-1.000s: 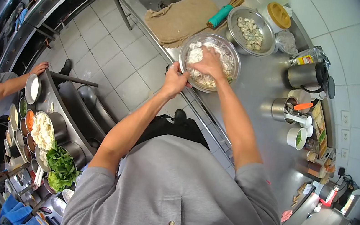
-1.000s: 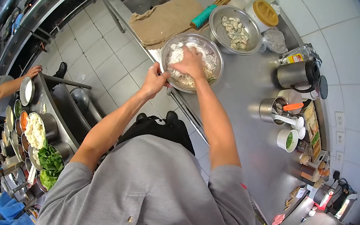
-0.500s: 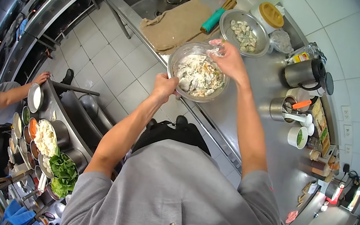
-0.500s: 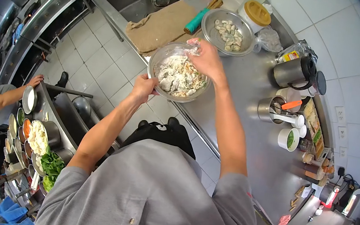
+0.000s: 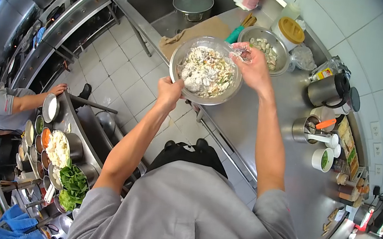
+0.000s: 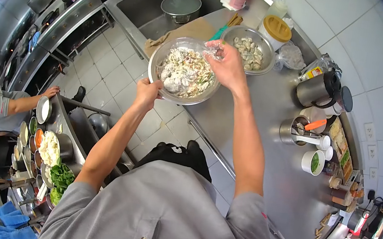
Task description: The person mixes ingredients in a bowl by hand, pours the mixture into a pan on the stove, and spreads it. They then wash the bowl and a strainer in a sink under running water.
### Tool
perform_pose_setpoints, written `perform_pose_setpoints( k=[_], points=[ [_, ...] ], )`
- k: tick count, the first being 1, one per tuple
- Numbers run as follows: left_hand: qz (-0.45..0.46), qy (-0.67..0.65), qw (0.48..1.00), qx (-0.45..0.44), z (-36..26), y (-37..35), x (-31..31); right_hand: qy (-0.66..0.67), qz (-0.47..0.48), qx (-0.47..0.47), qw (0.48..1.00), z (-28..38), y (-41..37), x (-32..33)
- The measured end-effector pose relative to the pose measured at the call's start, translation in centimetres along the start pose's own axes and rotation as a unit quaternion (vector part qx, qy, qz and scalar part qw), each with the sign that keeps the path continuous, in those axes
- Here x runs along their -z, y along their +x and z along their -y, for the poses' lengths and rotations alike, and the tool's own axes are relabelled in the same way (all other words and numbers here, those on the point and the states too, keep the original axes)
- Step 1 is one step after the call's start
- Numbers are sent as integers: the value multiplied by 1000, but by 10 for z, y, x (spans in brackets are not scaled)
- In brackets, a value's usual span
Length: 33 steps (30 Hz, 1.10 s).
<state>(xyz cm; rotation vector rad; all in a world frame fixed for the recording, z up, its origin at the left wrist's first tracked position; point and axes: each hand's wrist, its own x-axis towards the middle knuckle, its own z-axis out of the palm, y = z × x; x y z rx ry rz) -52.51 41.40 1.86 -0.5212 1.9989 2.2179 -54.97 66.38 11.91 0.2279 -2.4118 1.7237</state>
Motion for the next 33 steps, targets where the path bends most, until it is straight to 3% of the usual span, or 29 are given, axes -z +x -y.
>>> perform_pose_setpoints(
  k=[3, 7, 12, 15, 19, 22, 26, 28, 30, 33],
  points=[
    [3, 3, 999, -32, -17, -3, 8, 6, -28, 42, 999, 8, 4, 3],
    [-34, 24, 999, -25, 13, 20, 16, -1, 5, 15, 1000, -3, 6, -1],
    [-23, 26, 999, -19, 7, 25, 19, -31, 20, 7, 999, -7, 8, -5],
    [1, -26, 998, -51, -1, 18, 20, -2, 6, 56, 998, 1, 16, -7],
    [-21, -6, 999, -40, 9, 18, 7, -128, 63, 29, 989, 5, 17, -19],
    [-1, 28, 999, -34, 14, 14, 6, -263, 119, 44, 956, -50, 17, -41],
    [-10, 41, 998, -43, 19, 13, -6, -396, 140, -96, 903, -36, -13, -89],
    [-13, 76, 996, -45, 24, 17, -6, -386, 170, -89, 902, -50, -18, -96],
    [7, 24, 1000, -15, 28, 4, -1, -395, 184, -48, 899, -48, -24, -94],
    [22, 32, 999, 3, 31, 0, 2, -442, 137, -17, 886, -42, -12, -83]
  ],
)
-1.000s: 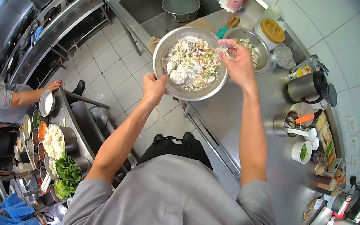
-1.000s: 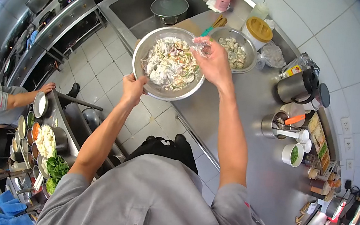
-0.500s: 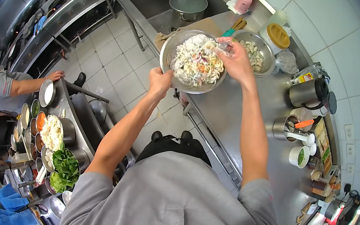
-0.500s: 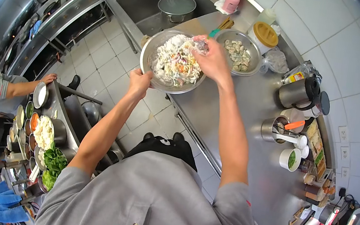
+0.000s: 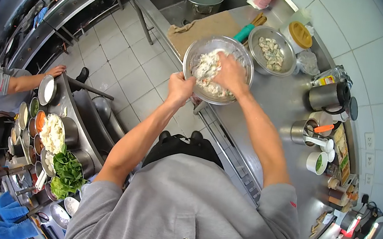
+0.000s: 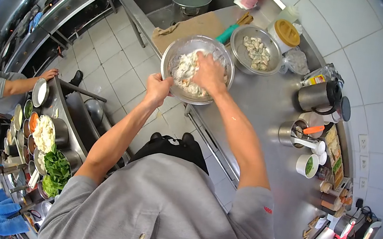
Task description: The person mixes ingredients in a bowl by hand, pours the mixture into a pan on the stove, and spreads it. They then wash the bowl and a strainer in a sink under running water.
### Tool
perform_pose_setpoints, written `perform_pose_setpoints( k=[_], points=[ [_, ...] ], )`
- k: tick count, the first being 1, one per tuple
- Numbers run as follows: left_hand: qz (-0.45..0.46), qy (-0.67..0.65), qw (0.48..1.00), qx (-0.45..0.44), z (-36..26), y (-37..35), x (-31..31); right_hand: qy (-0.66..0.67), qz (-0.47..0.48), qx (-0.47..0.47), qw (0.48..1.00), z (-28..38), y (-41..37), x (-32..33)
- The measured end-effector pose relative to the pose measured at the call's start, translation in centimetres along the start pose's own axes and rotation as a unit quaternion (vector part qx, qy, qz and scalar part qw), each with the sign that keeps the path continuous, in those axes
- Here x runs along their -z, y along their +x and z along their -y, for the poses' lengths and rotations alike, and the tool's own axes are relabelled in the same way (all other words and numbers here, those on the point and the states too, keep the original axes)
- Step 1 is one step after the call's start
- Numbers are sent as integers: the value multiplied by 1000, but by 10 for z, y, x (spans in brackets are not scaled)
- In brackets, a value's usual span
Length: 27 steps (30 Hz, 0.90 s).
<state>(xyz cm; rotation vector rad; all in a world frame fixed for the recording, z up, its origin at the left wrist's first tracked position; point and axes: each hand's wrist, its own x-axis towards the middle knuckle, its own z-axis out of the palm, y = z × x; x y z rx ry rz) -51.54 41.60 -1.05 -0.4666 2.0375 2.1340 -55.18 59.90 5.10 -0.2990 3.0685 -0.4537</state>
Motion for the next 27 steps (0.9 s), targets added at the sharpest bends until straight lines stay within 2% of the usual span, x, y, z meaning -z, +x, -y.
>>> perform_pose_setpoints(
  k=[4, 5, 9, 12, 13, 16, 17, 20, 22, 24, 25, 27],
  points=[
    [9, -2, 1000, 9, -2, -2, 1, 8, -126, -57, 990, 7, 11, 23],
    [3, -11, 1000, 12, -5, -4, 1, 62, -132, -40, 989, 7, 11, 30],
    [7, -27, 1000, 7, -2, -10, 2, 100, -61, -119, 986, -7, 24, 27],
    [8, -54, 998, 33, -1, -19, -3, 100, -85, -130, 983, 7, 22, -13],
    [4, -67, 996, 50, -1, -20, -5, 97, -32, -132, 986, 18, 19, -8],
    [1, -83, 996, 17, 3, -14, -1, 26, 43, -64, 997, 36, 8, -5],
    [-6, -68, 998, 6, 3, -8, -1, 17, 31, -16, 999, 38, 3, -13],
    [-25, -54, 998, -18, 6, 5, 4, 98, 55, 95, 989, 36, -6, -12],
    [-27, -84, 996, -23, 4, 4, 7, 114, -41, 10, 993, 22, 1, -14],
    [-9, -41, 999, -29, -8, -5, 10, 127, -136, -79, 979, 3, 11, -19],
    [2, -19, 999, -32, -11, -9, 10, 289, -38, -97, 952, -1, 19, -17],
    [3, 26, 998, -60, 12, 4, 7, 205, 49, -77, 975, 9, 22, -21]
  ],
)
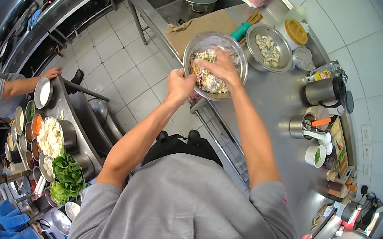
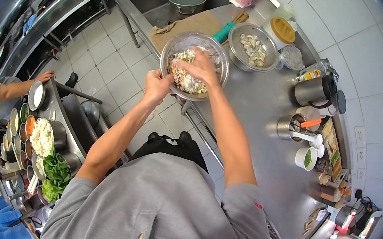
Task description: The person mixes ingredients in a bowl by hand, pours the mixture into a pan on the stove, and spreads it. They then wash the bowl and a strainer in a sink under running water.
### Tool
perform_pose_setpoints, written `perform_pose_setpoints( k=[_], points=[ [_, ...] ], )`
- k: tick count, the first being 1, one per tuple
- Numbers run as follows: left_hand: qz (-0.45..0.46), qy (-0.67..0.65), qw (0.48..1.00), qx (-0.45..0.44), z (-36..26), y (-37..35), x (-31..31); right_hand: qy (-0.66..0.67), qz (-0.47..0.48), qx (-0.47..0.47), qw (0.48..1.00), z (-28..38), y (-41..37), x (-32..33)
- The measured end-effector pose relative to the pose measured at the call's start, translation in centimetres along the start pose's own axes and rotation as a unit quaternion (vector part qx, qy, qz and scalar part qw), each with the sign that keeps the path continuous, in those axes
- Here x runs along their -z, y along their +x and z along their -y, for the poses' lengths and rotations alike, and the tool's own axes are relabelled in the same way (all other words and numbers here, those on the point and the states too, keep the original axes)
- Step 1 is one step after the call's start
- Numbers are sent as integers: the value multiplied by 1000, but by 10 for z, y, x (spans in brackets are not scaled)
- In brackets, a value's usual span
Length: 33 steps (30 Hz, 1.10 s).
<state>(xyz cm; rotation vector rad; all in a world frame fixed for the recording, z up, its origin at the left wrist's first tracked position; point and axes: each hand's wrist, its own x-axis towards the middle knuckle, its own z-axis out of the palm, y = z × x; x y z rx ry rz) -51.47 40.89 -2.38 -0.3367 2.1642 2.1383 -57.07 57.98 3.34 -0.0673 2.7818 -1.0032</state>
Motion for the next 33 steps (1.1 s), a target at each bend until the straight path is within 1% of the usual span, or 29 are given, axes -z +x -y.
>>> perform_pose_setpoints(
  k=[1, 2, 3, 4, 5, 7, 8, 12, 15, 16, 19, 20, 21, 23, 24, 25, 27, 30, 33],
  points=[
    [4, 23, 1000, -16, 1, 3, -1, -47, 39, -1, 998, 8, 1, -4],
    [10, -13, 1000, 3, 2, 6, 0, -141, 31, 93, 985, 2, -1, -19],
    [15, -48, 998, 24, -7, 1, 3, -96, 70, 67, 991, 4, -4, -21],
    [18, -84, 995, 47, -16, -5, 6, -129, 87, 74, 985, 10, -18, -14],
    [31, -90, 994, 62, -25, -12, 9, -161, 104, 83, 978, 18, -31, -5],
    [55, -102, 989, 94, -37, -25, 14, -183, 119, 104, 970, 16, -42, 7],
    [53, -102, 988, 102, -25, -23, 11, -196, 126, 116, 966, 13, -44, 13],
    [54, -102, 986, 124, -25, -28, 4, -200, -109, 105, 968, 0, -29, 30],
    [40, -101, 988, 109, -27, -28, 2, -134, -173, 103, 970, 4, -20, 47],
    [33, -104, 989, 103, -23, -26, 1, -96, -157, 122, 975, 5, -18, 51],
    [13, -116, 990, 81, -17, -23, -6, -34, -109, 130, 985, -3, -20, 46],
    [4, -120, 990, 72, -16, -25, -8, -28, -93, 83, 992, -7, -24, 45],
    [-5, -124, 990, 61, -17, -27, -9, -12, -129, 45, 991, -18, -26, 29],
    [-22, -74, 997, 23, -12, -32, -16, 19, -199, -29, 979, -44, -26, -21],
    [-31, -51, 998, 4, -11, -33, -19, 69, -146, -123, 979, -21, -40, -23],
    [-33, -18, 999, -21, -11, -33, -21, 98, -170, -153, 969, -17, -36, -39],
    [-36, 54, 995, -70, -11, -34, -21, 194, -184, -94, 959, -19, -37, -51],
    [-1, -58, 998, 14, -15, -21, -17, 128, -129, -54, 982, 5, -54, -18],
    [10, -89, 990, 107, -19, -12, -10, 39, -189, -1, 981, 0, -54, 15]
  ],
)
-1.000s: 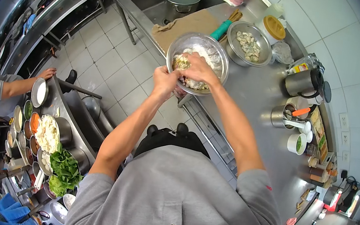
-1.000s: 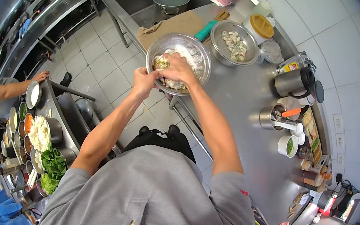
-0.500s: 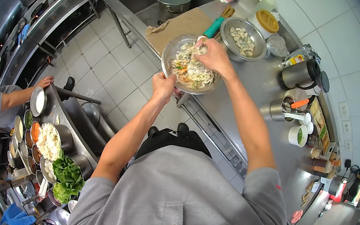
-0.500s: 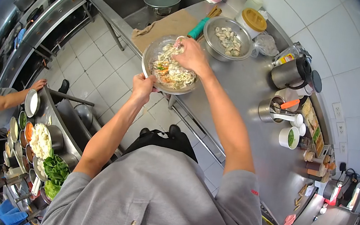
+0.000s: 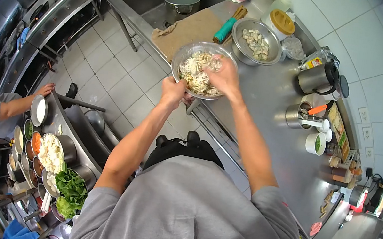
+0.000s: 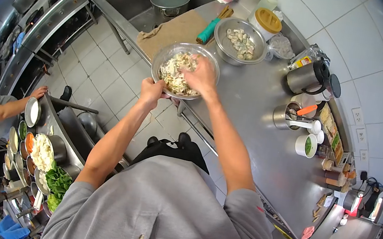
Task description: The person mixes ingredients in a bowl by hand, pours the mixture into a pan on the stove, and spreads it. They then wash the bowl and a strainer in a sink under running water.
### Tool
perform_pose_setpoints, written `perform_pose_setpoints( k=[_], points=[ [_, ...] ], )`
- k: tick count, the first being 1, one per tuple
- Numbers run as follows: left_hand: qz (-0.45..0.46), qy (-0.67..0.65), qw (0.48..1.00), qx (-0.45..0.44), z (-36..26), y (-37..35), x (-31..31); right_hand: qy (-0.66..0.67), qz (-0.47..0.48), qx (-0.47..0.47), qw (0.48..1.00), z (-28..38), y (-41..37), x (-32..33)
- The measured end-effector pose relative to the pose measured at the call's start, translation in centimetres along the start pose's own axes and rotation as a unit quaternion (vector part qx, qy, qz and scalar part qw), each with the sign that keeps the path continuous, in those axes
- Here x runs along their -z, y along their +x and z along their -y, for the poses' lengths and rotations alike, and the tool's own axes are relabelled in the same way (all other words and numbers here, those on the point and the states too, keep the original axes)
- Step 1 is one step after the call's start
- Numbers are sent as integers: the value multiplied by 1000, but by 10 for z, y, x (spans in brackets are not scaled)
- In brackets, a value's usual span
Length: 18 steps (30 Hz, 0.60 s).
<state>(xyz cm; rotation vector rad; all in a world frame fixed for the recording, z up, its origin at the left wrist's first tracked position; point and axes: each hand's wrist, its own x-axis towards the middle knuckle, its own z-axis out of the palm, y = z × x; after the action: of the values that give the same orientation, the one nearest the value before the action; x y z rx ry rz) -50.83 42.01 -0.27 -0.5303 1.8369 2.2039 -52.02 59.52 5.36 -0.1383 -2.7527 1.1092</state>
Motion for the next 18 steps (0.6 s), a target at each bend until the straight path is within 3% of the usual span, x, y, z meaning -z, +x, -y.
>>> perform_pose_setpoints(
  k=[1, 4, 8, 9, 13, 18],
  points=[
    [35, 50, 997, 42, -3, 8, 6, 27, -4, 8, 1000, -2, 6, 12],
    [65, 63, 996, 1, -15, 8, 9, 82, 48, -23, 995, 11, 22, 58],
    [65, -8, 995, -75, -17, 16, 10, 179, -47, 79, 979, 7, 38, 85],
    [41, 102, 989, -98, -9, 30, 10, 174, -47, 84, 980, 17, 38, 95],
    [25, 111, 990, -83, -6, 43, 6, 194, -38, 80, 977, 21, 42, 104],
    [56, -12, 993, -102, -39, 15, -3, 254, -17, 56, 965, 32, 40, 121]
  ],
)
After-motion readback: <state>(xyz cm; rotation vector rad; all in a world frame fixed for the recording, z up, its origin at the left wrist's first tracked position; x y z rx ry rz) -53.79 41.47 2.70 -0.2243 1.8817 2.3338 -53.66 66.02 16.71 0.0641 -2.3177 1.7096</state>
